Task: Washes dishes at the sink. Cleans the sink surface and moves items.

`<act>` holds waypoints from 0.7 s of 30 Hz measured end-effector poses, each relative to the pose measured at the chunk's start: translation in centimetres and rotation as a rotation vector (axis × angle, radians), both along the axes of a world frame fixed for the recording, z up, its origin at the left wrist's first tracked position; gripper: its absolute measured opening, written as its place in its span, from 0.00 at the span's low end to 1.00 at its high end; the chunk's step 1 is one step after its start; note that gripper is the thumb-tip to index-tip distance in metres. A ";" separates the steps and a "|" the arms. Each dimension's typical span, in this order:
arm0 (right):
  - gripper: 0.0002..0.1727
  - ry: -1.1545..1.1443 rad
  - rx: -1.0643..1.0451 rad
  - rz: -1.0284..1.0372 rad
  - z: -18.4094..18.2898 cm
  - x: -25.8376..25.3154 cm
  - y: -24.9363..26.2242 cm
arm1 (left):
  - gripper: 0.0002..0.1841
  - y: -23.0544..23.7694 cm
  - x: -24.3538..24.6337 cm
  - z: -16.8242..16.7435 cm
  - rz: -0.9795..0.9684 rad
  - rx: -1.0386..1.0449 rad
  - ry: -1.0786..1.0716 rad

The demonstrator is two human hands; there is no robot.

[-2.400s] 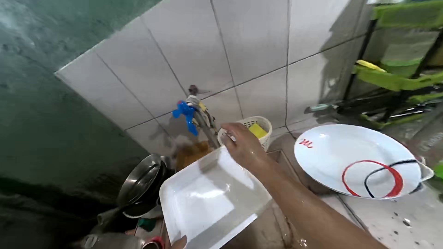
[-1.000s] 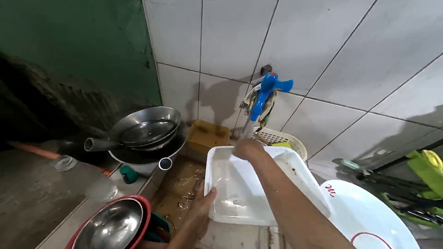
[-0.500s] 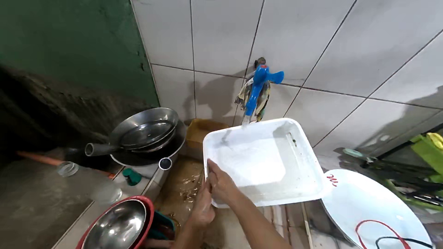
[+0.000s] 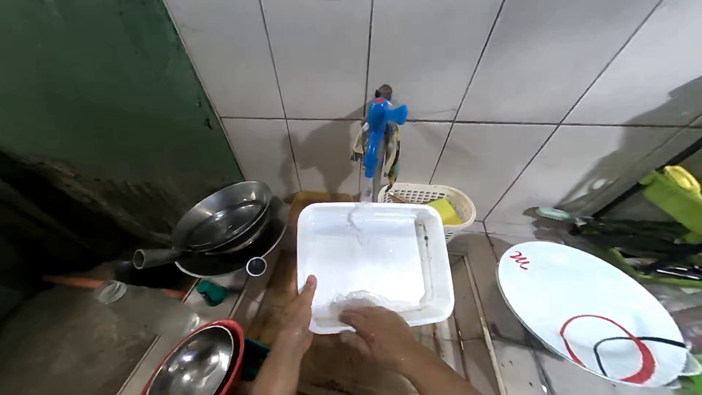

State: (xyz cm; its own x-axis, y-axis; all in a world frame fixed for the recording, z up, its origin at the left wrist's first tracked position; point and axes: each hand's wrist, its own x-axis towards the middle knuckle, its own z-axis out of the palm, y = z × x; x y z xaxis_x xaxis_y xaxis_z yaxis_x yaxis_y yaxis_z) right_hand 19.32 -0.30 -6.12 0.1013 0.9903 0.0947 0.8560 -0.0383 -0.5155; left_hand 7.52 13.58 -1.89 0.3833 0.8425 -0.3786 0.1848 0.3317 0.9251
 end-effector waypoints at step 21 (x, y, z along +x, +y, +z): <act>0.26 0.985 -0.322 -0.758 -4.0 3.9 -3.9 | 0.38 -3.4 -7.3 6.7 -0.168 0.332 0.354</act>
